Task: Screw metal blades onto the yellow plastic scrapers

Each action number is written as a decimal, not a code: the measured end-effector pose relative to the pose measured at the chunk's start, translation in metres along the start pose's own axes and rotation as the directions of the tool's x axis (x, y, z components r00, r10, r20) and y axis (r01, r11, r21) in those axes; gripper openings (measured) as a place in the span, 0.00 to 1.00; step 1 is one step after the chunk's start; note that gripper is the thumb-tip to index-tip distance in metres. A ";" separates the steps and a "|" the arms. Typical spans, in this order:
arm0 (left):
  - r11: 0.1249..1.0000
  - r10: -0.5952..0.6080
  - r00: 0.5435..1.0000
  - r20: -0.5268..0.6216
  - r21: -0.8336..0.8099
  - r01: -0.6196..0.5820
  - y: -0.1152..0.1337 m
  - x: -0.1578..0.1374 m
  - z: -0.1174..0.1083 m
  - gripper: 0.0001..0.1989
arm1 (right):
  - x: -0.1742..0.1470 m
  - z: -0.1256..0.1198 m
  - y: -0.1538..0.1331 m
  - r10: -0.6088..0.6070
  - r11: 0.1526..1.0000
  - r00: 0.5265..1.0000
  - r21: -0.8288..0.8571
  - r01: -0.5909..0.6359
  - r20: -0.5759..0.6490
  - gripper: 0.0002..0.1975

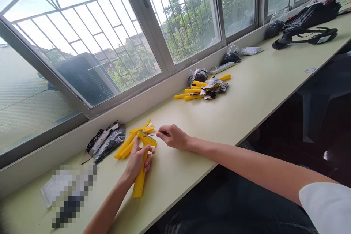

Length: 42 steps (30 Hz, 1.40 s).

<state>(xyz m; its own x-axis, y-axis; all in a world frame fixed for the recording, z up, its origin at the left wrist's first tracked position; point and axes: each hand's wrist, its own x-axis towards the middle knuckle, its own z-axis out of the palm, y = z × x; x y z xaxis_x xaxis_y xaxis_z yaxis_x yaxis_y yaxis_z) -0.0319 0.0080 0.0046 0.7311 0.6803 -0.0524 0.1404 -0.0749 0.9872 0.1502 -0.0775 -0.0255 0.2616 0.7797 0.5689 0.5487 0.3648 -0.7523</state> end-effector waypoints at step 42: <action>0.978 0.024 0.998 -0.063 0.210 -0.010 -0.002 0.004 0.002 0.29 | 0.010 0.000 -0.001 0.169 0.983 0.976 0.096 -0.156 -0.138 0.16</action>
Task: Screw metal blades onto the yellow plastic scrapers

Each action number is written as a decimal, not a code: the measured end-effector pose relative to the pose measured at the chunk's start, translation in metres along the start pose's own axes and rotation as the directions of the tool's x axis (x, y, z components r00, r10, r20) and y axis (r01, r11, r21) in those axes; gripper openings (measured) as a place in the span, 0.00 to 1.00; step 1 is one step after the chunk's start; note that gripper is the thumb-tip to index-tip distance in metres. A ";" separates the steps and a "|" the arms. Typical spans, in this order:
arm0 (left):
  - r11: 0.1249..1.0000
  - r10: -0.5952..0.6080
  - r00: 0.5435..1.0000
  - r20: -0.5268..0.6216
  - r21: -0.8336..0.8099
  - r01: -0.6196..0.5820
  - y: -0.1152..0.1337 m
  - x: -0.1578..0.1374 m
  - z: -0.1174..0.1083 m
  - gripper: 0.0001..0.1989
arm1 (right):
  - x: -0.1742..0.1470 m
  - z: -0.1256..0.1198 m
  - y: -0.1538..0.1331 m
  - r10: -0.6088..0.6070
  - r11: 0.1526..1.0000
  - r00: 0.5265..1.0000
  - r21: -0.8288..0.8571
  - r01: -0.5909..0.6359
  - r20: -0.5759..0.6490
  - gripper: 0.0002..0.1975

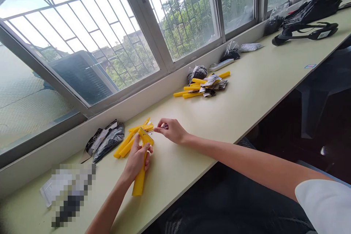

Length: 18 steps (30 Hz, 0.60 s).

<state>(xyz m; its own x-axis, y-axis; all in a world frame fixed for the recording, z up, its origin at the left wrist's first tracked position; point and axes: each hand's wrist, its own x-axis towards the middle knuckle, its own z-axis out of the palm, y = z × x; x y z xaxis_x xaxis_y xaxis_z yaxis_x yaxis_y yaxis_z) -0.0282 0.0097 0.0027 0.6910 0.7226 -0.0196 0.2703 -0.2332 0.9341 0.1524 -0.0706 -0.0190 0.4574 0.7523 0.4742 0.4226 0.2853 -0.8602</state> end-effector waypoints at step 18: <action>1.000 0.015 1.000 -0.006 0.011 -0.015 0.000 0.002 -0.002 0.29 | 0.000 -0.002 -0.001 -0.023 0.991 0.999 -0.129 0.029 0.046 0.19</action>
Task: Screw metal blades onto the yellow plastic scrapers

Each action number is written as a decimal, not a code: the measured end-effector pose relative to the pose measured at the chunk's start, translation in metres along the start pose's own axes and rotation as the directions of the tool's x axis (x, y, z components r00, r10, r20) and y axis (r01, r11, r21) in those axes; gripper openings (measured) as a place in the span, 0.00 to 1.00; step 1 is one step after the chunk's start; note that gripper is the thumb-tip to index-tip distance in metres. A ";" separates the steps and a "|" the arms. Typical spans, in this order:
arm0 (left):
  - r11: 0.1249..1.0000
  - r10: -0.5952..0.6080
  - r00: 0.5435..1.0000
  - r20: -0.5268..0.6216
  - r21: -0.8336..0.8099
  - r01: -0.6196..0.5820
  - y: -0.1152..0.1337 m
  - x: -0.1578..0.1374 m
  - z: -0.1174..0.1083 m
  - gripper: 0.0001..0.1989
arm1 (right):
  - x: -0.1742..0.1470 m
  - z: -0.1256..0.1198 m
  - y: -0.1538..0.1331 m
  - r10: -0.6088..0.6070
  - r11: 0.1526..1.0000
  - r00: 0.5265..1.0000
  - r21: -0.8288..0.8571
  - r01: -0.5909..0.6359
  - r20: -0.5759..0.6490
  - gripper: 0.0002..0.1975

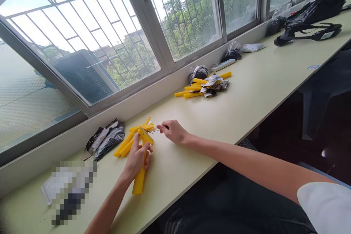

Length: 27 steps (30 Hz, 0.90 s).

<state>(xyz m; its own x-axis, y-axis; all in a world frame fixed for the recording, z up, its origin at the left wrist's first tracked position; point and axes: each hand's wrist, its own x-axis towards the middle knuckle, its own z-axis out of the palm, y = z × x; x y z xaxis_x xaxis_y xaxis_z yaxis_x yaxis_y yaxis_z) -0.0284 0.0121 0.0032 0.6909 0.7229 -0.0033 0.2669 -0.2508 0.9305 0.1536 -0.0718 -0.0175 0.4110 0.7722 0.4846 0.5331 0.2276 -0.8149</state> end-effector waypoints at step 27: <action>0.999 0.021 1.000 -0.017 0.040 -0.020 -0.003 0.002 -0.001 0.30 | 0.000 0.000 -0.003 -0.039 0.998 0.997 0.047 0.042 -0.062 0.18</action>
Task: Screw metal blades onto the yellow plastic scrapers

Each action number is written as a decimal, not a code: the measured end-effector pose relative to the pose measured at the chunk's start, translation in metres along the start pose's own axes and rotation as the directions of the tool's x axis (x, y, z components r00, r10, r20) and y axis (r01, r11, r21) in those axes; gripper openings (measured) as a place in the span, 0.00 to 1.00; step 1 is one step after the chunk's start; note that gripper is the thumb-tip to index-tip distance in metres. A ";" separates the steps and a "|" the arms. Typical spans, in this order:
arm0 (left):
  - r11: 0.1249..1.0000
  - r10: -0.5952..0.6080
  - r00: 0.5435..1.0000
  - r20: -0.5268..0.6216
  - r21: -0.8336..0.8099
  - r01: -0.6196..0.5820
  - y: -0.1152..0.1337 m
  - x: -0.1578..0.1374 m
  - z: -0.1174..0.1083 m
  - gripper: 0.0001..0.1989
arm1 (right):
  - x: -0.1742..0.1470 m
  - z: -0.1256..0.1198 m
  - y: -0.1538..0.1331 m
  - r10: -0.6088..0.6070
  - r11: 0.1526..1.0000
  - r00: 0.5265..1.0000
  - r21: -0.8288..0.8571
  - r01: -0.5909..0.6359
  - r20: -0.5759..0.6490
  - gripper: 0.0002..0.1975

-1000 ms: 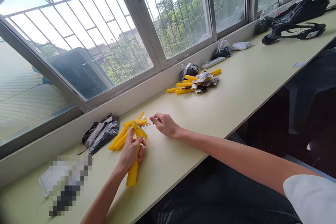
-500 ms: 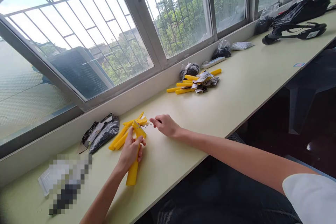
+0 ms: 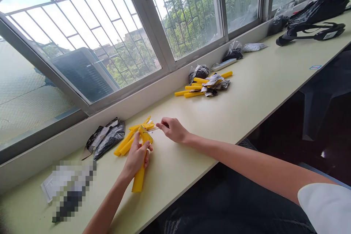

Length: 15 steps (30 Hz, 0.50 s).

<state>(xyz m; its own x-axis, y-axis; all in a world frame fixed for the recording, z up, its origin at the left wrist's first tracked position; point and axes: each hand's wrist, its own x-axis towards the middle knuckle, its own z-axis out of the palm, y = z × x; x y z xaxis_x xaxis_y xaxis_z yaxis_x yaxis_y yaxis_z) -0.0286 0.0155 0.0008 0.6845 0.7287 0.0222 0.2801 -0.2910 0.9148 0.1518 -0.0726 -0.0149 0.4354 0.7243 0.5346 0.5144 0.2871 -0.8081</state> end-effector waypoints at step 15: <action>0.999 -0.018 0.999 -0.041 0.036 0.019 0.000 0.001 -0.001 0.29 | 0.000 0.001 -0.004 -0.037 0.984 0.999 0.174 0.032 0.028 0.14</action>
<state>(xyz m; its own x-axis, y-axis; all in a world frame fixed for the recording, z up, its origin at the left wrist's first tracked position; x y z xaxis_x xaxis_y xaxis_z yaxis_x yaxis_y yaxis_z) -0.0282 0.0172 0.0011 0.6513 0.7585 0.0222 0.3172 -0.2987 0.9001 0.1493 -0.0728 -0.0118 0.3954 0.7303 0.5571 0.3916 0.4146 -0.8214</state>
